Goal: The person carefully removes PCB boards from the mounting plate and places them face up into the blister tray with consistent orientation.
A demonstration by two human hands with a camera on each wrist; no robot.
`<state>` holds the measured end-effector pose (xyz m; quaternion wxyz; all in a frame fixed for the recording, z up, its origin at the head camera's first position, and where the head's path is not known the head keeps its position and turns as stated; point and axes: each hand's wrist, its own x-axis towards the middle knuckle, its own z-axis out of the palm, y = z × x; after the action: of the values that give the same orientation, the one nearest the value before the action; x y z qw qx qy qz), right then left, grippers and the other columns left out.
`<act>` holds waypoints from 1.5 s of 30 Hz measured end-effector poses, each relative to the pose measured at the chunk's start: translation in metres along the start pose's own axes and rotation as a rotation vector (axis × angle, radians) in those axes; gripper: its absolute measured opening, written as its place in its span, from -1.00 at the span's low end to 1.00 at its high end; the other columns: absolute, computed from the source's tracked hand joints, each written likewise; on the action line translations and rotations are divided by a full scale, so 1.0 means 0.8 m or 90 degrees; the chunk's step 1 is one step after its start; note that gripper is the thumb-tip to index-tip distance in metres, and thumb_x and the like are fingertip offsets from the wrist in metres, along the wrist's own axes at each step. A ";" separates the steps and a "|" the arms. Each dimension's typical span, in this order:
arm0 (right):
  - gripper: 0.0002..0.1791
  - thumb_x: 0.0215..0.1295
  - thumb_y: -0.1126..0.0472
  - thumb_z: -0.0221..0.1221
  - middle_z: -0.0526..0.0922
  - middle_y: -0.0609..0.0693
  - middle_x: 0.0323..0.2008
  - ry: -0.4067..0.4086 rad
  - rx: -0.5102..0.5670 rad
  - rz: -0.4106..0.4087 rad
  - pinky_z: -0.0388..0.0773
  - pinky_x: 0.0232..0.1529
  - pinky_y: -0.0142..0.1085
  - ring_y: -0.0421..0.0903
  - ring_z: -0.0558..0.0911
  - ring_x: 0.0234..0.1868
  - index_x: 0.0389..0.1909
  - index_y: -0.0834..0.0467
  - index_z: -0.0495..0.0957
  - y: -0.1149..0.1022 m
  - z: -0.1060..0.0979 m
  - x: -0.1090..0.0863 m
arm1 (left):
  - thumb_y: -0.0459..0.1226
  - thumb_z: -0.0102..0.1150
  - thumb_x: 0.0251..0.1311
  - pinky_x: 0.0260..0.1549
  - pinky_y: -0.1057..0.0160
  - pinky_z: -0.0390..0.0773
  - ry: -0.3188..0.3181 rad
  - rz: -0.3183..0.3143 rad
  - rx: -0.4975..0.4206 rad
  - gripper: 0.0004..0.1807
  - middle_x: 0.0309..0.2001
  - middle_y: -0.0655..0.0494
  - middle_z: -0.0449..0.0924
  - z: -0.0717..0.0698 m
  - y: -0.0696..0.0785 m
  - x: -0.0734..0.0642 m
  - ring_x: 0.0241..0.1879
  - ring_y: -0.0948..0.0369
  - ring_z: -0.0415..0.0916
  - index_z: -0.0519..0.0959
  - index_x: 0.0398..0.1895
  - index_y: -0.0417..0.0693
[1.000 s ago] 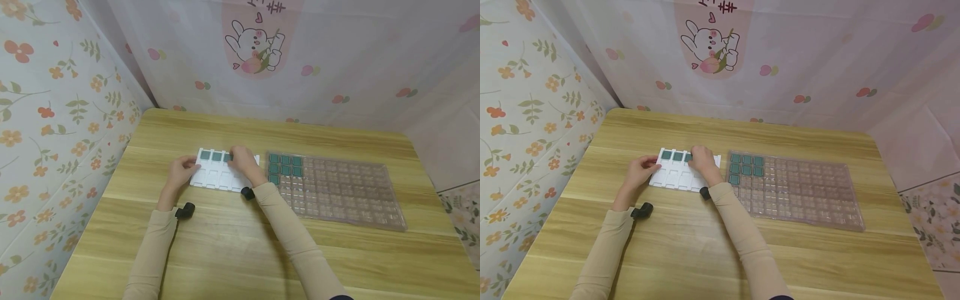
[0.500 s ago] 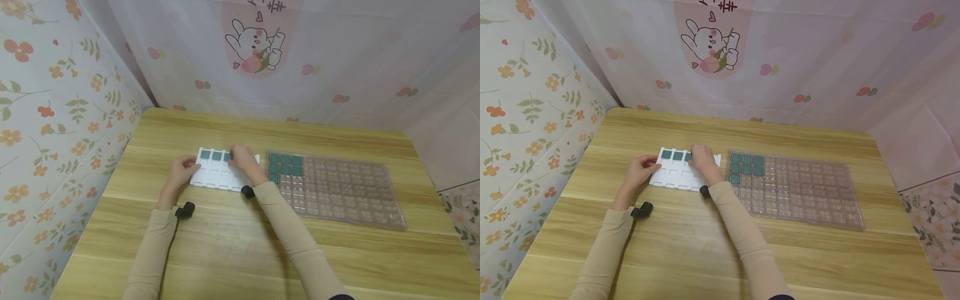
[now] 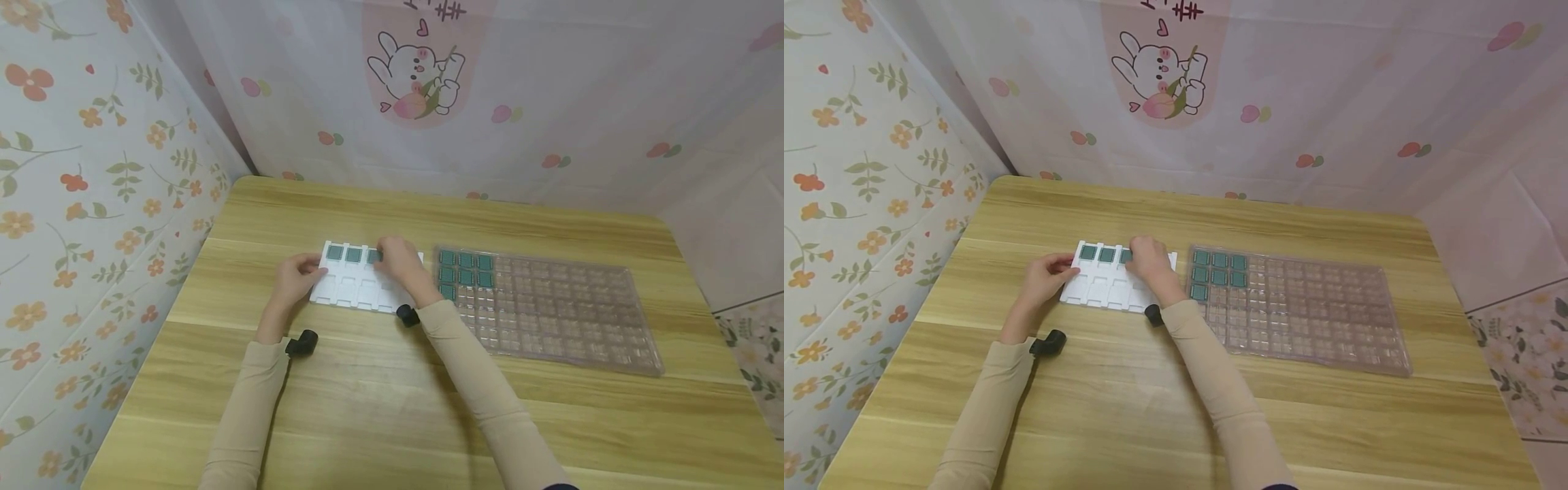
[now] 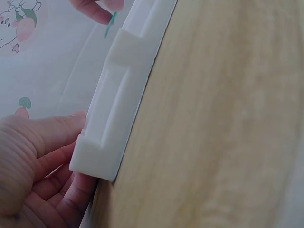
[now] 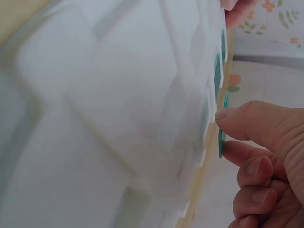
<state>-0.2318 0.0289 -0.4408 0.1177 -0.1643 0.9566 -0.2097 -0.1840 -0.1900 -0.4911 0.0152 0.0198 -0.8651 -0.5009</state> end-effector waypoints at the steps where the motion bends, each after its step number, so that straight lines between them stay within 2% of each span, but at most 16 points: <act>1: -0.66 0.16 0.28 0.24 0.61 0.14 -0.04 0.002 -0.003 -0.001 0.45 0.03 -0.19 0.03 0.56 0.00 -0.04 0.30 0.55 0.000 -0.001 -0.001 | -0.40 0.25 0.11 -0.36 0.37 0.45 0.001 0.002 0.001 -0.64 -0.20 -0.27 0.61 0.000 0.000 0.000 -0.25 -0.02 0.54 0.54 -0.02 -0.38; 7: -0.67 0.16 0.27 0.25 0.62 0.15 -0.06 0.010 -0.022 -0.004 0.47 -0.01 -0.18 0.04 0.57 -0.04 -0.06 0.30 0.56 0.004 -0.007 -0.009 | -0.40 0.25 0.10 -0.37 0.39 0.45 0.005 0.008 0.002 -0.65 -0.20 -0.27 0.61 0.000 0.002 0.000 -0.25 -0.02 0.54 0.55 -0.03 -0.39; 20: -0.64 0.15 0.26 0.27 0.61 0.16 -0.06 0.041 -0.013 -0.023 0.48 -0.04 -0.16 0.06 0.57 -0.05 -0.04 0.31 0.56 0.013 -0.011 -0.028 | -0.41 0.24 0.11 -0.38 0.40 0.44 0.007 0.011 0.006 -0.65 -0.20 -0.28 0.61 0.000 0.003 -0.002 -0.26 -0.03 0.54 0.54 -0.03 -0.40; 26: -0.65 0.13 0.25 0.28 0.61 0.17 -0.05 0.056 -0.002 -0.024 0.50 -0.16 -0.18 0.02 0.58 -0.19 -0.06 0.30 0.58 0.015 -0.013 -0.035 | -0.39 0.25 0.11 -0.37 0.38 0.45 0.006 0.006 0.010 -0.65 -0.18 -0.27 0.61 0.001 0.001 -0.002 -0.26 -0.03 0.54 0.54 -0.02 -0.38; 32: -0.67 0.13 0.24 0.28 0.63 0.17 -0.08 0.064 -0.016 -0.012 0.47 -0.29 -0.23 -0.05 0.51 -0.38 -0.08 0.28 0.58 0.017 -0.016 -0.039 | -0.39 0.25 0.11 -0.32 0.29 0.46 0.008 0.021 0.018 -0.65 -0.13 -0.27 0.60 0.001 0.001 -0.003 -0.25 -0.03 0.55 0.54 -0.02 -0.39; 38: -0.68 0.10 0.26 0.28 0.64 0.17 -0.11 0.085 -0.028 -0.021 0.49 -0.23 -0.19 -0.04 0.52 -0.37 -0.11 0.29 0.59 0.018 -0.019 -0.045 | -0.39 0.24 0.12 -0.28 0.24 0.47 0.005 0.019 0.019 -0.64 -0.12 -0.28 0.60 0.001 0.002 -0.003 -0.23 -0.04 0.55 0.53 -0.01 -0.40; 45: -0.71 0.09 0.32 0.27 0.65 0.20 -0.17 0.104 -0.008 -0.041 0.48 -0.33 -0.24 -0.06 0.46 -0.46 -0.15 0.34 0.59 0.022 -0.021 -0.051 | -0.39 0.24 0.12 -0.31 0.33 0.45 0.003 0.016 0.013 -0.64 -0.15 -0.27 0.61 0.001 0.001 -0.002 -0.24 -0.03 0.55 0.53 -0.01 -0.40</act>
<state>-0.2038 0.0653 -0.4274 0.0317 -0.1777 0.9586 -0.2202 -0.1824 -0.1890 -0.4906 0.0235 0.0099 -0.8702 -0.4921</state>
